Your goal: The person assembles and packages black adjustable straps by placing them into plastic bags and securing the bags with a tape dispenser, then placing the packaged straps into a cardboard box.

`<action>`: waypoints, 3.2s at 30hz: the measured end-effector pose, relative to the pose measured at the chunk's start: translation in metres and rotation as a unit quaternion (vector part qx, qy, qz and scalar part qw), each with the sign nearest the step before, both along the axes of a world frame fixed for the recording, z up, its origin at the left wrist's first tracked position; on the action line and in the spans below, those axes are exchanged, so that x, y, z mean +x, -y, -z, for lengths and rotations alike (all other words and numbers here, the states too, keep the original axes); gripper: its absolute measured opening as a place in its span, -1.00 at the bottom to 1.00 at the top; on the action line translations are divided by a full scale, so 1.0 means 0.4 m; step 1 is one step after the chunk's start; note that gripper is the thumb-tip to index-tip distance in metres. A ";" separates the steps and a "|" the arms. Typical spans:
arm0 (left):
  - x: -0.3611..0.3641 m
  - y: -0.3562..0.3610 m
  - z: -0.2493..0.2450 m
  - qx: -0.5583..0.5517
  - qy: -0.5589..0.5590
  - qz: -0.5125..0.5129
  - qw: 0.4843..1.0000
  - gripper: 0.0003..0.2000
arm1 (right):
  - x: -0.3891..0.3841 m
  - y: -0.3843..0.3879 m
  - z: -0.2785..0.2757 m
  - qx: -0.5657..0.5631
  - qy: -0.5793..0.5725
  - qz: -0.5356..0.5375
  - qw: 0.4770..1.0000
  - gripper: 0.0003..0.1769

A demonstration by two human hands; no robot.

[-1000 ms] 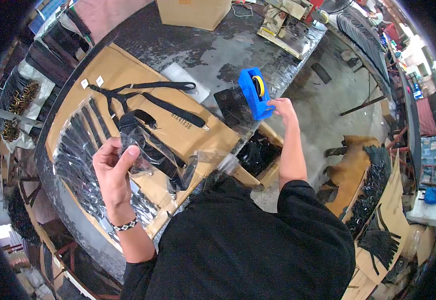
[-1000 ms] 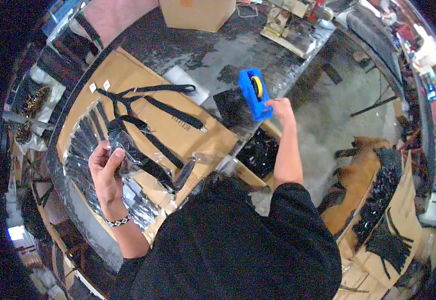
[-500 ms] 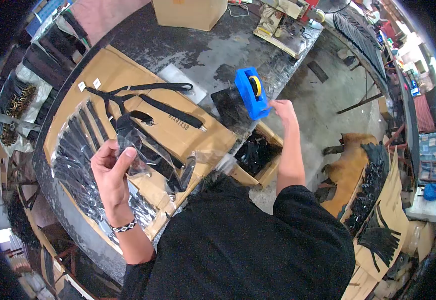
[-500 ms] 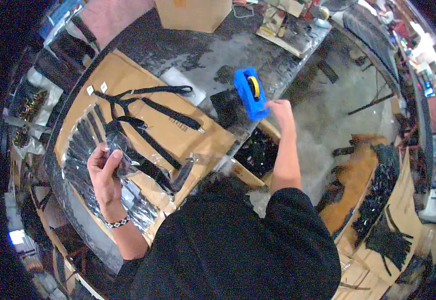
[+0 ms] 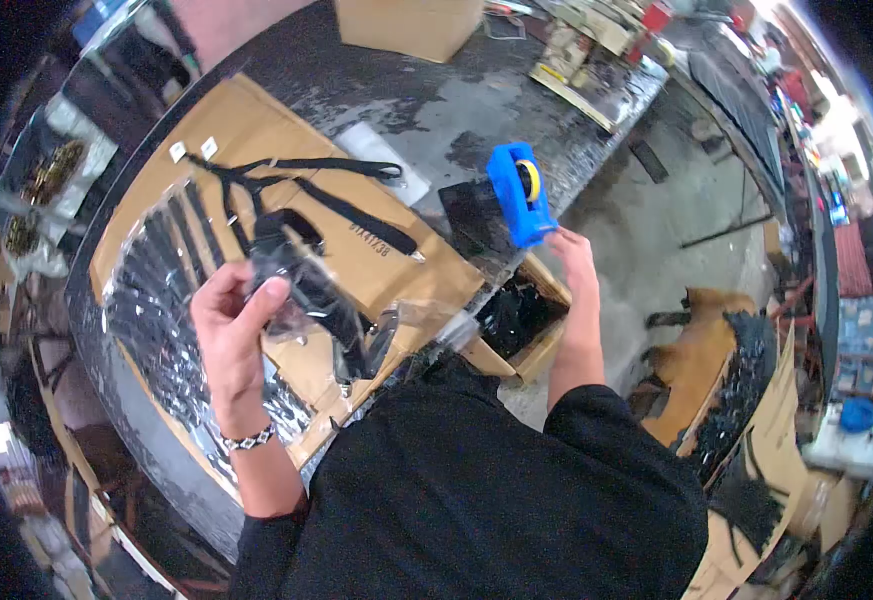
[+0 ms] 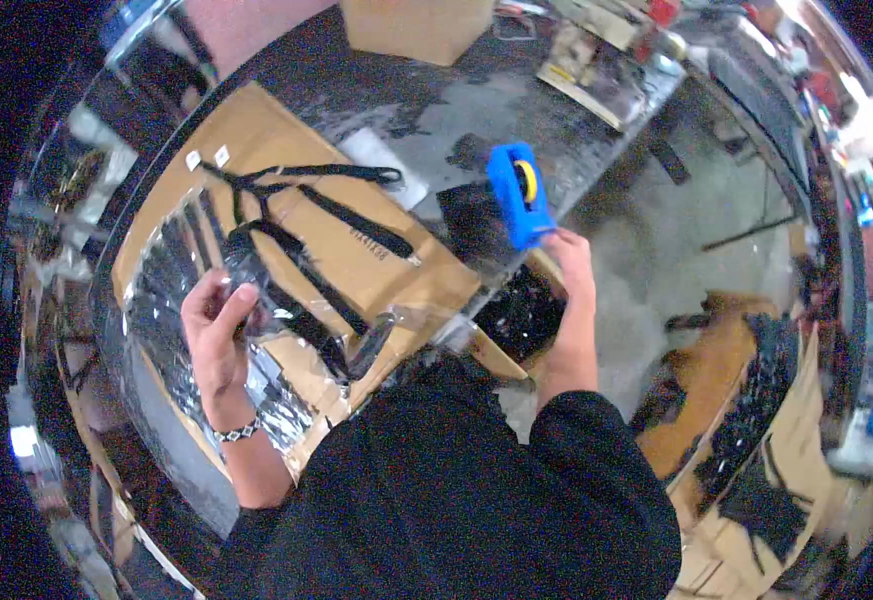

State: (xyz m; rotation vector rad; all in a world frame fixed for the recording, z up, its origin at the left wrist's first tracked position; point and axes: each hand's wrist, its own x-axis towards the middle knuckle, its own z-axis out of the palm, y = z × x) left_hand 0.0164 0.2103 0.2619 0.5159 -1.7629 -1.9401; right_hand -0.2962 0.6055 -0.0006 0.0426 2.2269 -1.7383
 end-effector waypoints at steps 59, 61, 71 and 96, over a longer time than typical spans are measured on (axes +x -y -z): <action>0.004 -0.034 -0.044 -0.102 0.027 0.013 0.994 -0.77 | 0.438 0.659 -0.859 0.125 -0.477 -0.496 0.714 -0.57; 0.005 -0.035 -0.047 -0.107 0.025 0.010 0.994 -0.78 | 0.438 0.660 -0.850 0.127 -0.499 -0.488 0.705 -0.57; 0.026 -0.025 -0.049 0.010 -0.055 0.050 0.997 -0.87 | 0.448 0.649 -0.848 0.164 -0.513 -0.413 0.735 -0.43; 0.074 -0.014 -0.052 -0.006 -0.074 0.070 0.995 -0.88 | 0.468 0.665 -0.735 -0.206 -0.192 -0.455 0.845 -0.80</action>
